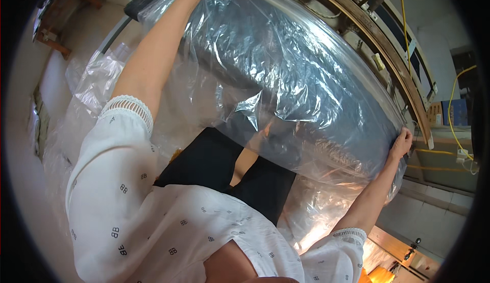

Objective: The person is wrapping a large curved component in clear plastic film.

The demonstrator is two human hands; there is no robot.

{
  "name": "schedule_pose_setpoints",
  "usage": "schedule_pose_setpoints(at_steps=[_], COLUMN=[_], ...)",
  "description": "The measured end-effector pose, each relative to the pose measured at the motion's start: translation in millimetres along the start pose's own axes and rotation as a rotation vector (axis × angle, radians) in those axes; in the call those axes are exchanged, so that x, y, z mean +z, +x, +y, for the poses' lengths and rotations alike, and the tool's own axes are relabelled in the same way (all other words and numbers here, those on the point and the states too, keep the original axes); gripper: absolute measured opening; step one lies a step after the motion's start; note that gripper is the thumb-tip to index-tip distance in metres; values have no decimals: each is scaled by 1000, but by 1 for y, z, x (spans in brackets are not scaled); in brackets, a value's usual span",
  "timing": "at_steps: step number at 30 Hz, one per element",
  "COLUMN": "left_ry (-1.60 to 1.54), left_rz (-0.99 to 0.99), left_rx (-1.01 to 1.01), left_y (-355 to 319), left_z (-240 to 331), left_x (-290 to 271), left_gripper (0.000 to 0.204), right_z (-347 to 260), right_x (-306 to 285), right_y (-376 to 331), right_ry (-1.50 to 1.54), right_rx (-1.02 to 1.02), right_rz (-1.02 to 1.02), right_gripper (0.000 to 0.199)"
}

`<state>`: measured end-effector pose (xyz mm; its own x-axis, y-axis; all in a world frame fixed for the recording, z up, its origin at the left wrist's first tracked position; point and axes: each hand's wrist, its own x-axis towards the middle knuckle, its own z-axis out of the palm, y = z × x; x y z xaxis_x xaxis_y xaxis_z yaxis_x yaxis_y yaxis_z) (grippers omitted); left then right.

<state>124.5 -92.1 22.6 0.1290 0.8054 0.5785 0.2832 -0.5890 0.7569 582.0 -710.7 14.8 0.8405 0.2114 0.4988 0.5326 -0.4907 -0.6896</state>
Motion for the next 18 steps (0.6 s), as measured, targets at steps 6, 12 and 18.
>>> schedule_pose_setpoints(at_steps=[6, 12, 18], left_ry=[21, 261, 188], left_rz=[-78, 2, 34], left_rx=[-128, -23, -174], left_y=[3, 24, 22], left_z=[28, -13, -11], left_x=[3, 20, 6], left_gripper=[26, 28, 19], right_z=[-13, 1, -15], right_x=[9, 4, 10], right_y=[4, 11, 9], right_ry=[-71, -194, -181], right_rx=[53, -51, 9], right_rz=[34, 170, 170], right_gripper=[27, 37, 33])
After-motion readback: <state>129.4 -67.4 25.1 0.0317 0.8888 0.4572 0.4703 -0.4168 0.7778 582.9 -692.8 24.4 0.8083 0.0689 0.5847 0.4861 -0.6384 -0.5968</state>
